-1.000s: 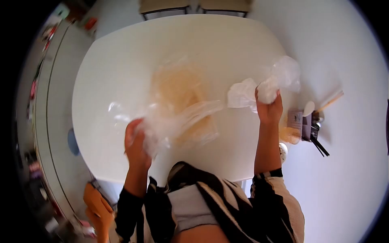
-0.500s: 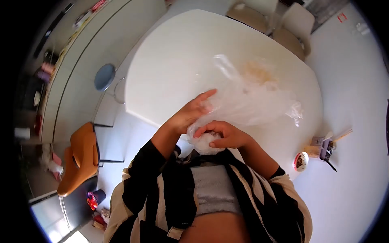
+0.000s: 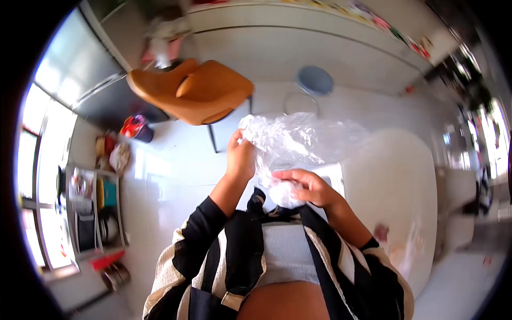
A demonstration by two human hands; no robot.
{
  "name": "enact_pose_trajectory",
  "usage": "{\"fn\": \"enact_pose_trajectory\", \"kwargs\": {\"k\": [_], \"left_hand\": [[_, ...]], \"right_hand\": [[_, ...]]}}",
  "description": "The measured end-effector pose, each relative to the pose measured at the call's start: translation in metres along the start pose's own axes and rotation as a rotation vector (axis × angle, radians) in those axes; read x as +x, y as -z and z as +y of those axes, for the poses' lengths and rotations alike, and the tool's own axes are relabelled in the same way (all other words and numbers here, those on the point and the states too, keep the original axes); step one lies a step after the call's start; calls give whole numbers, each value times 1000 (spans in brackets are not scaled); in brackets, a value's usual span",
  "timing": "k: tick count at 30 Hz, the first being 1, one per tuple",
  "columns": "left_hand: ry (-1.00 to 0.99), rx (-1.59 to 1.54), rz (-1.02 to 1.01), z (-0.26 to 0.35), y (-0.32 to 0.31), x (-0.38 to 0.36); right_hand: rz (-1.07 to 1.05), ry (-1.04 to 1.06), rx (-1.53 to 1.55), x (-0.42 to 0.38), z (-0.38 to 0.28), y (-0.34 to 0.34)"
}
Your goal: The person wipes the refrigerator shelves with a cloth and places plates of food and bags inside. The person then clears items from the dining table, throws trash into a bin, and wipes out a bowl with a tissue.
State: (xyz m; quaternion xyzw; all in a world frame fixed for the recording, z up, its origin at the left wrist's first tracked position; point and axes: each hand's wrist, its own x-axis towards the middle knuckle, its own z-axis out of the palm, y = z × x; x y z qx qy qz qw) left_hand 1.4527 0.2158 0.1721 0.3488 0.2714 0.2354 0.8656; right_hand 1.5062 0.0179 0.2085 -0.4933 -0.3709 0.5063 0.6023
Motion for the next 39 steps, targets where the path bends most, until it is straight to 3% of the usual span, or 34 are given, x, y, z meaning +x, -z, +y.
{"fn": "enact_pose_trajectory", "kwargs": {"k": [1, 2, 4, 5, 7, 9, 11, 12, 14, 17, 18, 20, 21, 23, 25, 27, 29, 30, 31, 32, 33, 35, 36, 37, 38, 39], "left_hand": [[-60, -41, 23, 7, 19, 1], [-120, -82, 46, 12, 37, -1], [-152, -24, 99, 29, 56, -11], [-200, 68, -3, 32, 64, -12], [-279, 265, -214, 32, 77, -14], [-518, 735, -385, 49, 51, -15], [-640, 666, -284, 61, 18, 3], [-744, 846, -209, 65, 20, 16], [-846, 1187, -83, 80, 29, 24], [-992, 1565, 73, 97, 45, 27], [-924, 1564, 159, 107, 49, 26], [-851, 1682, 164, 129, 53, 17], [-839, 1740, 153, 132, 62, 12], [-870, 1645, 180, 151, 84, 5], [-1147, 1452, 504, 158, 123, 2], [-1011, 1142, 592, 174, 164, 10], [-517, 3, 284, 192, 191, 22], [-570, -132, 93, 196, 214, 31], [-618, 45, 194, 200, 223, 35], [-662, 224, 293, 204, 229, 39], [-705, 405, 388, 211, 234, 44], [-979, 1168, 282, 249, 245, 64], [-955, 1358, 229, 261, 252, 76], [-931, 1544, 189, 270, 250, 88], [-889, 1432, 191, 272, 255, 101], [-857, 1343, 116, 277, 257, 114]], "right_hand": [[-18, -10, -129, 7, 3, 2], [-19, 20, 45, 11, 3, 4], [191, 208, 241, 31, 12, 19], [330, 327, 329, 44, 12, 25], [592, 277, 388, 74, 5, 35], [404, 219, 296, 106, 15, 37], [72, 121, 577, 158, 21, 22], [-75, 133, 617, 177, 26, 8], [-239, 75, 696, 206, 28, -11], [-286, -22, 519, 244, 3, -15], [-307, 30, 423, 261, 27, -13], [-208, -135, 536, 284, 28, -28], [-172, -256, 737, 295, 27, -38], [-172, -165, 826, 338, 43, -61], [-359, -197, 1160, 382, 44, -81], [-485, -449, 1343, 412, 67, -98], [-507, -437, 1227, 444, 80, -117], [-454, -305, 1034, 454, 89, -131], [-392, -185, 848, 457, 96, -148], [-141, -135, 627, 450, 65, -179], [-84, 240, -15, 461, 90, -182], [163, 692, -656, 487, 86, -184], [154, 681, -690, 501, 111, -182], [-54, 327, -97, 503, 118, -188], [-191, 233, 84, 504, 111, -183], [-326, 28, 505, 505, 101, -171]]}}
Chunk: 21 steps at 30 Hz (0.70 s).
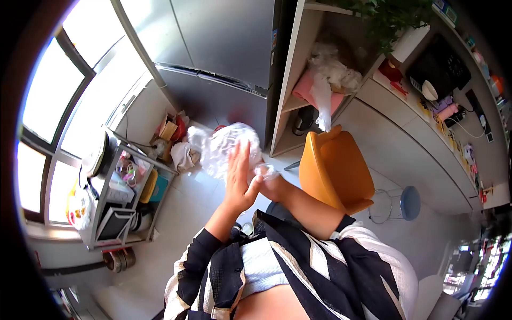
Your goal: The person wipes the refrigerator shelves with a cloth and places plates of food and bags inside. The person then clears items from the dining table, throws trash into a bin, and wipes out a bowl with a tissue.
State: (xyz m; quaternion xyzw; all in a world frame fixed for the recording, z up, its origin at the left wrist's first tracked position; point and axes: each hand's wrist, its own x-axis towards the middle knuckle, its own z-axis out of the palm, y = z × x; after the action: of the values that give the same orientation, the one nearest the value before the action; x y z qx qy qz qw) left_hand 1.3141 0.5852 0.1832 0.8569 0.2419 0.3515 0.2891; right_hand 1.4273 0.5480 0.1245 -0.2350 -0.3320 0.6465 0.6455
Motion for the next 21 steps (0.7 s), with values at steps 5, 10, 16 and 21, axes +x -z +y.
{"fn": "enact_pose_trajectory", "kwargs": {"k": [5, 10, 16, 21], "left_hand": [[-2, -681, -293, -16, -31, 42], [35, -761, -449, -26, -57, 115], [316, -468, -541, -83, -9, 95], [742, -275, -380, -149, 29, -1]], "right_hand": [[259, -86, -44, -11, -39, 41], [978, 250, -287, 47, -100, 161], [1386, 639, -1323, 137, -177, 295], [1646, 362, -1664, 230, -132, 359]]}}
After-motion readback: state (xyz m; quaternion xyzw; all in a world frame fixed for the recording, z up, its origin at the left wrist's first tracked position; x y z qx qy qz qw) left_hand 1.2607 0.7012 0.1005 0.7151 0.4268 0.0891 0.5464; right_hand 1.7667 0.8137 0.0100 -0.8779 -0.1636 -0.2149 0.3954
